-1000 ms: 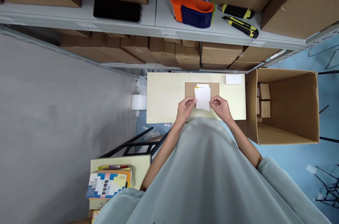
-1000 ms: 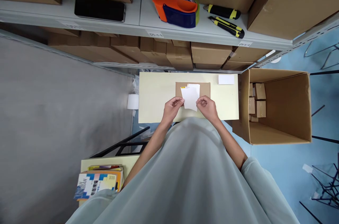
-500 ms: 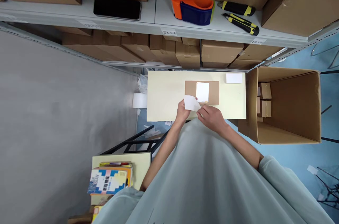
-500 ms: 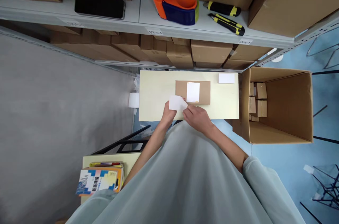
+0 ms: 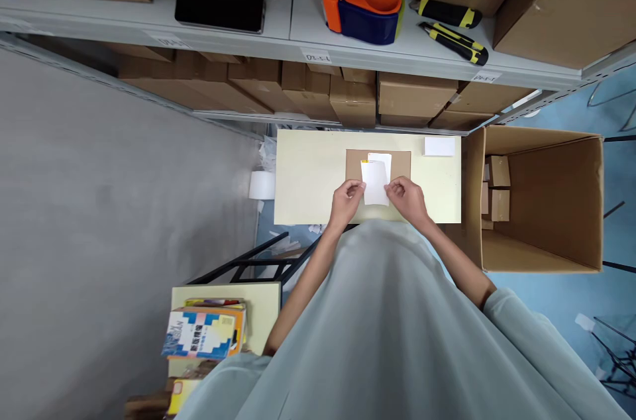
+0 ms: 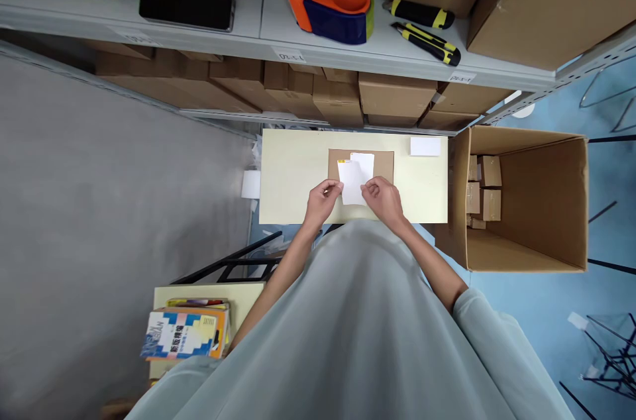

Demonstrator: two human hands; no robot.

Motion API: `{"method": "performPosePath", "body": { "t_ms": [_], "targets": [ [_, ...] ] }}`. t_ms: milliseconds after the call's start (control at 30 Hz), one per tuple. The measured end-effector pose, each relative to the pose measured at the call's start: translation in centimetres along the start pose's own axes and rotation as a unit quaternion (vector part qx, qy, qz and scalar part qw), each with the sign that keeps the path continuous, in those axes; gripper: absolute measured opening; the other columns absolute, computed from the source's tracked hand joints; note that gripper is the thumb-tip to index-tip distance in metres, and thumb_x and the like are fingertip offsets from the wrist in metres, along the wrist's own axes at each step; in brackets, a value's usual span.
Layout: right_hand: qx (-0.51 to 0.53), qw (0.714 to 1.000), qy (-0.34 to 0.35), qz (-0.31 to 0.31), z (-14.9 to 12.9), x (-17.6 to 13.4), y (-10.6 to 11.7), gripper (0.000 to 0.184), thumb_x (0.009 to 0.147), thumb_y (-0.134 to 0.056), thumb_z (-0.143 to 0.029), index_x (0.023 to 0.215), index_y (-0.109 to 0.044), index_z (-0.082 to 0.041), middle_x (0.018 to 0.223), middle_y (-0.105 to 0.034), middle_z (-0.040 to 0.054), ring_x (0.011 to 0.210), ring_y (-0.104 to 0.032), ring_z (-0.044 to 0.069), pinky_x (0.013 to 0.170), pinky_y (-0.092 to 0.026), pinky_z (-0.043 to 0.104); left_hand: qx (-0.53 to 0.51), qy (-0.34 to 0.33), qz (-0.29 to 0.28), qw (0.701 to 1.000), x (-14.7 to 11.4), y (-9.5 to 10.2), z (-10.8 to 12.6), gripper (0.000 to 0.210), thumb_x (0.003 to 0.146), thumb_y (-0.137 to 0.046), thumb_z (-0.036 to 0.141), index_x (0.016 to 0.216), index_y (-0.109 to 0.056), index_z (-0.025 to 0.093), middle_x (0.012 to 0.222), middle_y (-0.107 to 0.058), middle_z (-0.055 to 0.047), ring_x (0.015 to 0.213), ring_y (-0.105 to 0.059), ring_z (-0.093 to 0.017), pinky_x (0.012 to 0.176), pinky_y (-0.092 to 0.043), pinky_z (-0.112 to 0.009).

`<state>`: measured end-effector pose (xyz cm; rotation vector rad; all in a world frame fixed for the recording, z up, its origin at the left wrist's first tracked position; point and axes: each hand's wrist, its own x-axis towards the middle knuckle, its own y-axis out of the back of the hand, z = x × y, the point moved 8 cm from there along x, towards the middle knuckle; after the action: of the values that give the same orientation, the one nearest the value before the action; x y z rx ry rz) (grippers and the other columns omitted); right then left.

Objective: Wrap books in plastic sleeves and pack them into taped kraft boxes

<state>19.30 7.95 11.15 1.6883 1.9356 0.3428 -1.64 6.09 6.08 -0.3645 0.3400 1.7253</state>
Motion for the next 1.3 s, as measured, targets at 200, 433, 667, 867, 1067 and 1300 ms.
{"method": "performPosePath", "body": {
  "t_ms": [200, 433, 667, 867, 1067, 1300],
  "targets": [
    [-0.006, 0.993, -0.122, -0.001, 5.2, 4.4, -1.4, 0.017, 0.089, -0.068, -0.035, 0.077, -0.064, -0.025, 0.078, -0.075, 0.0000, 0.075, -0.069, 0.019, 0.072, -0.051, 0.029, 0.160, -0.023, 0.011, 0.987, 4.0, -1.0, -0.5, 0.015, 0.083, -0.081, 0.034, 0.077, -0.076, 0.022, 0.085, -0.075, -0.005, 0.076, -0.065, -0.020, 0.082, -0.053, -0.032],
    [-0.081, 0.981, -0.175, -0.027, 6.7, 6.2, -3.2, 0.014, 0.095, -0.063, -0.028, 0.084, -0.069, -0.023, 0.091, -0.079, 0.0020, 0.088, -0.074, 0.019, 0.077, -0.051, 0.026, 0.338, 0.019, -0.004, 0.941, 7.1, -2.0, -2.2, 0.018, 0.094, -0.067, 0.030, 0.084, -0.077, 0.019, 0.100, -0.081, -0.008, 0.093, -0.074, -0.023, 0.090, -0.055, -0.031],
    [-0.125, 0.972, -0.196, -0.044, 7.3, 6.8, -3.7, 0.011, 0.094, -0.063, -0.023, 0.088, -0.072, -0.022, 0.096, -0.081, 0.0028, 0.090, -0.074, 0.019, 0.078, -0.050, 0.025, 0.384, -0.017, -0.016, 0.923, 7.6, -2.6, -2.8, 0.020, 0.093, -0.064, 0.029, 0.081, -0.078, 0.020, 0.093, -0.080, -0.008, 0.099, -0.073, -0.024, 0.102, -0.052, -0.035],
    [-0.164, 0.966, -0.192, -0.051, 7.1, 7.0, -3.8, 0.011, 0.095, -0.062, -0.021, 0.090, -0.071, -0.022, 0.096, -0.080, 0.0030, 0.091, -0.073, 0.020, 0.079, -0.050, 0.026, 0.406, 0.011, -0.029, 0.913, 8.0, -2.6, -2.9, 0.022, 0.095, -0.064, 0.030, 0.086, -0.080, 0.019, 0.098, -0.082, -0.008, 0.101, -0.074, -0.024, 0.099, -0.053, -0.033],
    [-0.184, 0.960, -0.201, -0.063, 6.8, 7.3, -3.9, 0.011, 0.095, -0.061, -0.021, 0.089, -0.071, -0.022, 0.098, -0.081, 0.0049, 0.093, -0.074, 0.022, 0.081, -0.052, 0.027, 0.435, 0.028, -0.042, 0.899, 8.3, -3.1, -2.6, 0.025, 0.097, -0.063, 0.028, 0.086, -0.084, 0.018, 0.098, -0.084, -0.011, 0.101, -0.077, -0.026, 0.095, -0.054, -0.031],
    [-0.203, 0.955, -0.204, -0.076, 7.0, 7.5, -4.2, 0.013, 0.095, -0.061, -0.021, 0.091, -0.073, -0.021, 0.099, -0.081, 0.0075, 0.096, -0.075, 0.025, 0.084, -0.054, 0.029, 0.448, 0.055, -0.047, 0.891, 8.3, -3.3, -2.3, 0.026, 0.096, -0.062, 0.027, 0.094, -0.087, 0.020, 0.102, -0.085, -0.012, 0.106, -0.078, -0.029, 0.094, -0.055, -0.032]
  ]
}}
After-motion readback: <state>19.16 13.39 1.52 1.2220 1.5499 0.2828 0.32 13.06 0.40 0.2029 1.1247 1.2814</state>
